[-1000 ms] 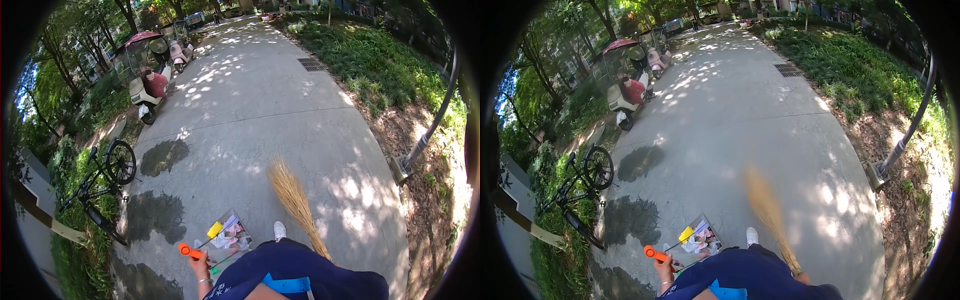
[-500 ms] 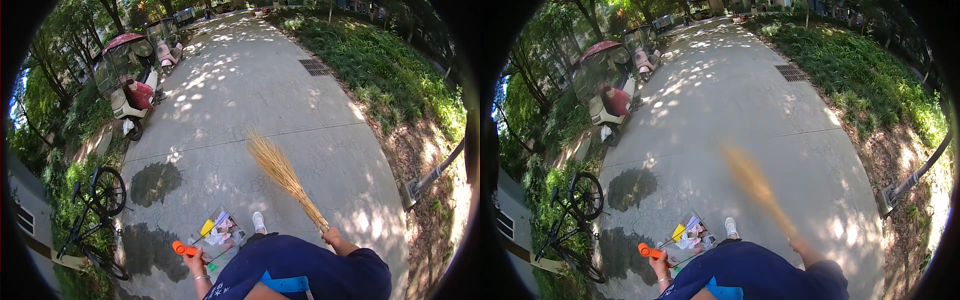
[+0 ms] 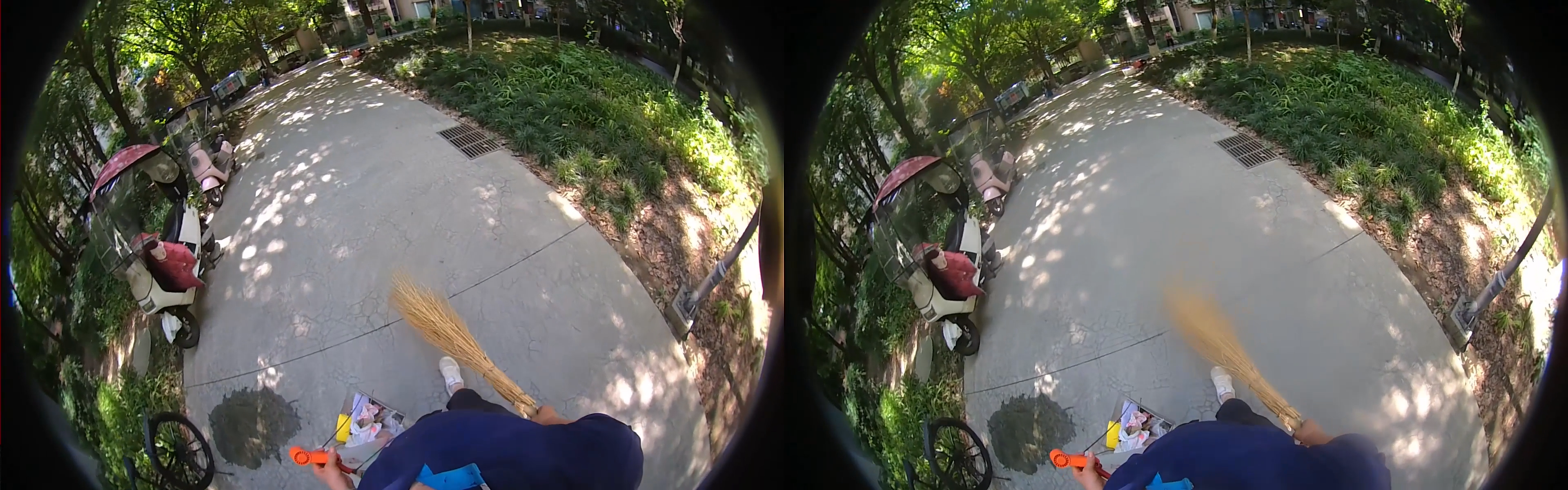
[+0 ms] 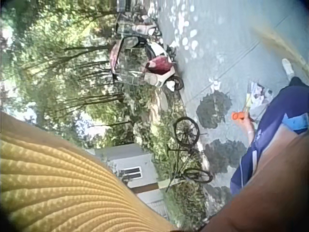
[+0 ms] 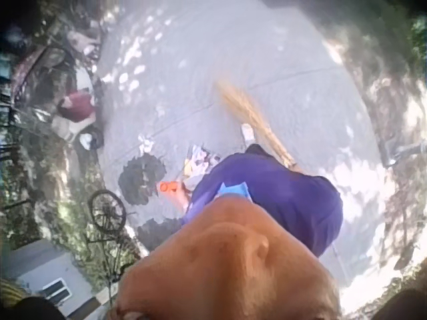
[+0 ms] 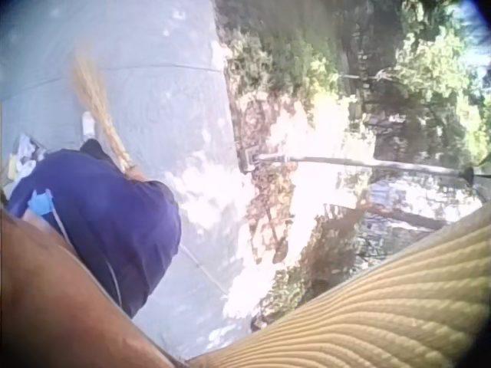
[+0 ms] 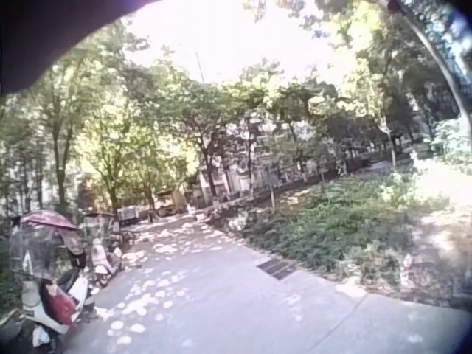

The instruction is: The person walks along an outdoor path while carrying a broom and a dustpan, then uses their hands to pick up various pieces of litter from inside multiple black trash bins and places them into a plastic bag.

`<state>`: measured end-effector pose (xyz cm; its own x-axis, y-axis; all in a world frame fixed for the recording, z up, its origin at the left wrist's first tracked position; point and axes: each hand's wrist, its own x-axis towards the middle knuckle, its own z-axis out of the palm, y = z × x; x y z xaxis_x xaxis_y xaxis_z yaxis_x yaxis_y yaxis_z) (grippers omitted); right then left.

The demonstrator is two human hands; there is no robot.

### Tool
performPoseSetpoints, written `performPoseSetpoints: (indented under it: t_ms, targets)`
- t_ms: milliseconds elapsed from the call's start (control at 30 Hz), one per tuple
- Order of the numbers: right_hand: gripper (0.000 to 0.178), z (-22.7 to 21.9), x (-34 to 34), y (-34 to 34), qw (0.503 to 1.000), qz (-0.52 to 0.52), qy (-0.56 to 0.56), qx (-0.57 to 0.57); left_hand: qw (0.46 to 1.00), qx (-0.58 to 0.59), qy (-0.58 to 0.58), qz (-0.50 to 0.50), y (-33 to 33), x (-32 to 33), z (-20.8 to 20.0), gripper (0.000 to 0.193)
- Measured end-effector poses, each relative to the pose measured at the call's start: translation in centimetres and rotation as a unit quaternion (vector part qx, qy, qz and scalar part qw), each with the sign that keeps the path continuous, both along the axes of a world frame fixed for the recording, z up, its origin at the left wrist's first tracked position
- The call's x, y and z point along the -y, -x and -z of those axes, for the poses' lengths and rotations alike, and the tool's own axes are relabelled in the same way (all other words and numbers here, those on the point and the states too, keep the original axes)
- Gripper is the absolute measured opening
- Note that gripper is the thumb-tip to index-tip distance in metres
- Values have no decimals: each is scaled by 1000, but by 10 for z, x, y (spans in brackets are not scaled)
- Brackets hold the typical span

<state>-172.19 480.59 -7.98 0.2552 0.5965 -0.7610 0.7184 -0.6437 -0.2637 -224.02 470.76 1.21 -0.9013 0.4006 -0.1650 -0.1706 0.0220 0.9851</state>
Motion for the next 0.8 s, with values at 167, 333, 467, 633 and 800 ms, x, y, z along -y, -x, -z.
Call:
performPoseSetpoints:
  t_ms: [167,333,467,633,800]
  targets:
    - [22,30,-175,48,999,-43,14,7,1000,-6,-14,-28,63,-177,11,34]
    - [34,49,-373,106,998,-14,56,-36,999,-17,-24,-46,125,-336,-7,34]
    - [25,60,-535,148,998,-45,30,-31,999,-25,-14,-38,174,-468,-17,34]
    - [24,79,-703,224,999,-47,-10,0,999,-6,-33,-17,260,-625,17,35]
    - [29,30,-824,334,999,-30,-16,3,999,10,-41,-15,342,-787,31,35]
